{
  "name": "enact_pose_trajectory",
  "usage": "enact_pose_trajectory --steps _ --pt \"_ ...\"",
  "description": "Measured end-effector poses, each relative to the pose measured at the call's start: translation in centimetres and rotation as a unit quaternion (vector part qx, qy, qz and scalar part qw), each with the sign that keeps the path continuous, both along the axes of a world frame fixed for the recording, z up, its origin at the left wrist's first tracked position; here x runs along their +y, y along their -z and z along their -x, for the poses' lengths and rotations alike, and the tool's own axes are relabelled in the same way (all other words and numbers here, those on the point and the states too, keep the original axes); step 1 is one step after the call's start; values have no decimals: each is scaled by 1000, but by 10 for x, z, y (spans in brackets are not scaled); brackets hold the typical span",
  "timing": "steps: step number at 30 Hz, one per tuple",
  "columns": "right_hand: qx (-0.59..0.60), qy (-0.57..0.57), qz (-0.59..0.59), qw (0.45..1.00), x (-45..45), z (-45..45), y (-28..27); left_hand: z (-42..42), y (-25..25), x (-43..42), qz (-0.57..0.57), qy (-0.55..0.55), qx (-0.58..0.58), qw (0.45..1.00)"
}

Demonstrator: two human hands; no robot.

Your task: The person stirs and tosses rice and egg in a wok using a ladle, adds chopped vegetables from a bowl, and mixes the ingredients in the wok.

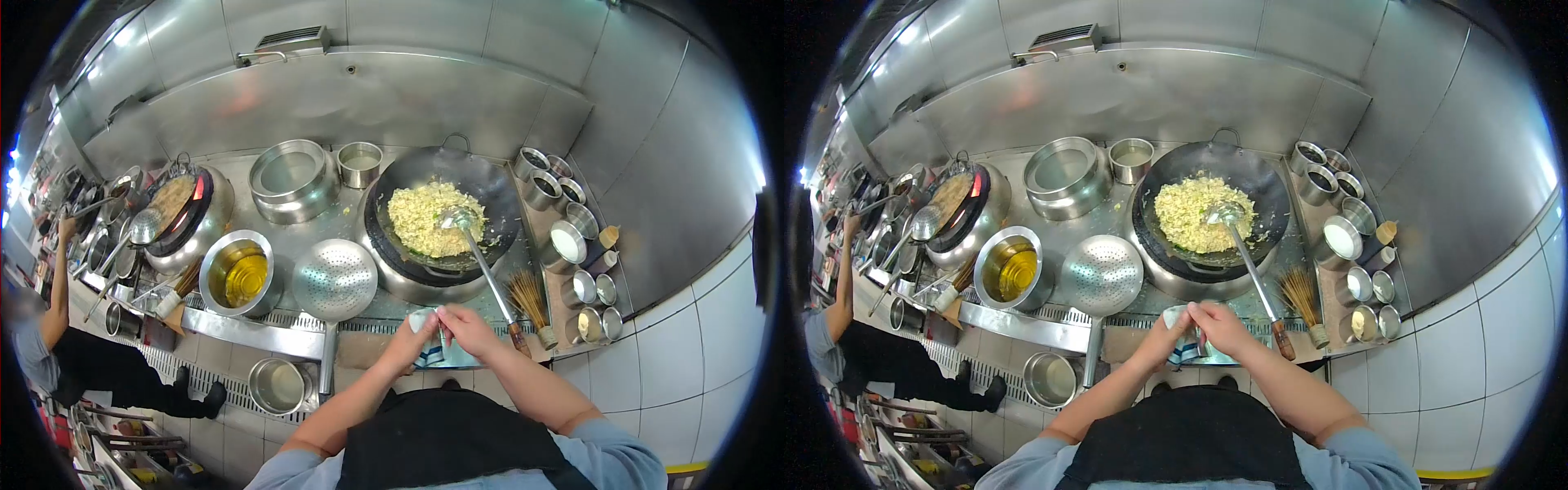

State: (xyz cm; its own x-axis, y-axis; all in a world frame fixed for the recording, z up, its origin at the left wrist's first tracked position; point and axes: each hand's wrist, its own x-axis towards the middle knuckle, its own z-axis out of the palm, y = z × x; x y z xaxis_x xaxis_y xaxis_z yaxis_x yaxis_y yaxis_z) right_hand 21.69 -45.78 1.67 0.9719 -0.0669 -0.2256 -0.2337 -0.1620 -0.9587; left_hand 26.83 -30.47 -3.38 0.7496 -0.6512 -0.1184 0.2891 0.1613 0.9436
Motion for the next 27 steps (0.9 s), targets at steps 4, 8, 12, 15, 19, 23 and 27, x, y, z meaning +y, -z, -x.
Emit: enact_pose_trajectory --steps 4,8,12,15,19,23,27 --pt "-223 55 650 724 -45 0 -23 -23 15 -14 -50 -59 282 956" --pt "16 58 686 725 -132 14 10 -59 28 -46 -5 -66 338 939" --pt "43 98 595 797 -146 48 -24 -92 9 -81 47 -32 393 918" --pt "24 123 541 831 -196 74 28 -95 15 -87 41 11 368 929" --pt "105 85 561 817 -183 71 -8 -89 17 -81 89 0 399 913" --pt "4 134 526 840 -188 82 5 -85 29 -85 76 -30 389 917" --pt "-25 126 516 847 -215 75 15 -85 29 -91 22 -67 376 924"
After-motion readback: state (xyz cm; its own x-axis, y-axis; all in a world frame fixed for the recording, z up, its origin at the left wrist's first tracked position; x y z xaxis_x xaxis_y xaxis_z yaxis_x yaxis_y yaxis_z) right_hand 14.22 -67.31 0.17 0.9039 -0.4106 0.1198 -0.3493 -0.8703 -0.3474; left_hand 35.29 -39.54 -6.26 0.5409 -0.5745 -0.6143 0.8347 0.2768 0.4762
